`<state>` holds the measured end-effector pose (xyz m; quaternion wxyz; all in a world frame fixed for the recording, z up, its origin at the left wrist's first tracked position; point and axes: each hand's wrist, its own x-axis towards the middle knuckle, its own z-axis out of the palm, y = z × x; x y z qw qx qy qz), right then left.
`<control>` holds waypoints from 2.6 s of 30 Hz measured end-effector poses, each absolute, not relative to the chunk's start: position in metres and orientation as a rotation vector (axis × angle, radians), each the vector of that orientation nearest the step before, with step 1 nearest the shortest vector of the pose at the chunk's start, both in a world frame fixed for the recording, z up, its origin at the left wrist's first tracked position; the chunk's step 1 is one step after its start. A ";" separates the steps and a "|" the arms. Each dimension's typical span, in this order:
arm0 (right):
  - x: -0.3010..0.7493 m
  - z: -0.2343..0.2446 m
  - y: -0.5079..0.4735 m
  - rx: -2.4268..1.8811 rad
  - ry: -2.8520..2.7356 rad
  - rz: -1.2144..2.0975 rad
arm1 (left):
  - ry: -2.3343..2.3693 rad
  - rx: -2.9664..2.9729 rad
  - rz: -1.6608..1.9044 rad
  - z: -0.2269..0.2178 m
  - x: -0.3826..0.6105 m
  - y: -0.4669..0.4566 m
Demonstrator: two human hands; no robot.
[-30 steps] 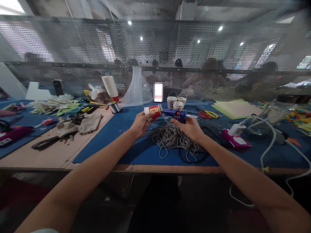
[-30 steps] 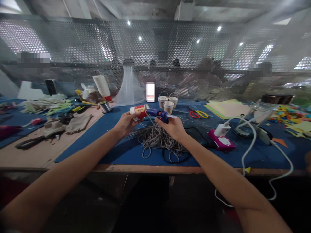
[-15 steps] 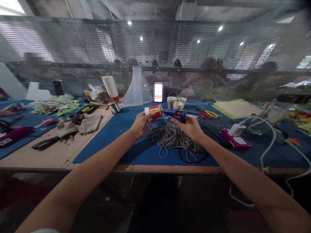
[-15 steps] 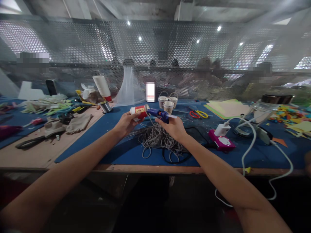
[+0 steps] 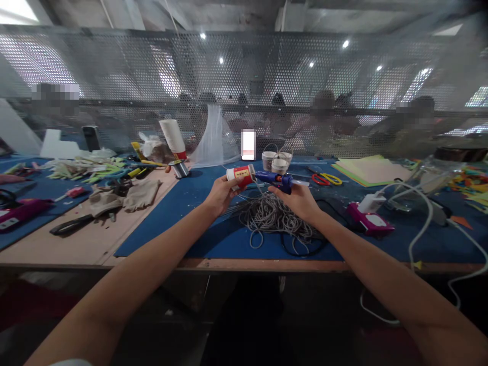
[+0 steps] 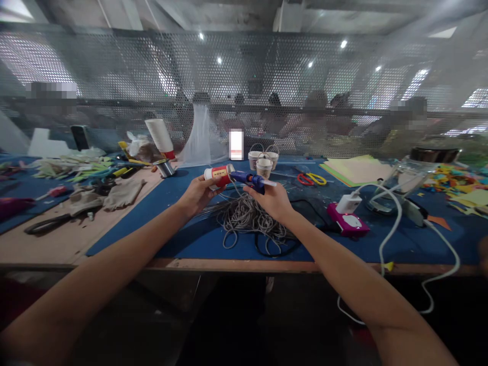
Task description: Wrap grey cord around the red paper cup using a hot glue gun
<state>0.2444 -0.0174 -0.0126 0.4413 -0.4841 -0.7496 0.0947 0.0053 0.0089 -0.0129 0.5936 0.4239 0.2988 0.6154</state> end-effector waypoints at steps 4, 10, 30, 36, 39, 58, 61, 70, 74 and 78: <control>0.244 -0.012 -0.018 -1.228 -1.856 0.263 | 0.704 0.994 1.428 -0.012 0.006 0.008; 0.244 -0.012 -0.018 -1.166 -1.835 0.292 | 0.697 0.987 1.432 -0.013 0.006 0.008; 0.245 -0.010 -0.019 -1.213 -1.891 0.231 | 0.693 0.994 1.437 -0.012 0.005 0.008; 0.245 -0.012 -0.018 -1.206 -1.896 0.227 | 0.700 0.979 1.444 -0.010 0.005 0.007; 0.245 -0.013 -0.018 -1.207 -1.889 0.222 | 0.694 0.978 1.443 -0.010 0.005 0.007; 0.245 -0.012 -0.018 -1.211 -1.900 0.220 | 0.680 1.008 1.440 -0.013 0.002 0.011; 0.245 -0.012 -0.018 -1.215 -1.904 0.219 | 0.676 1.014 1.435 -0.013 0.001 0.011; 0.247 -0.015 -0.016 -1.185 -1.924 0.216 | 0.671 0.988 1.446 -0.013 0.000 0.013; 0.247 -0.013 -0.017 -1.204 -1.936 0.202 | 0.674 0.980 1.453 -0.012 0.000 0.012; 0.247 -0.011 -0.019 -1.216 -1.942 0.187 | 0.672 0.980 1.452 -0.011 0.001 0.012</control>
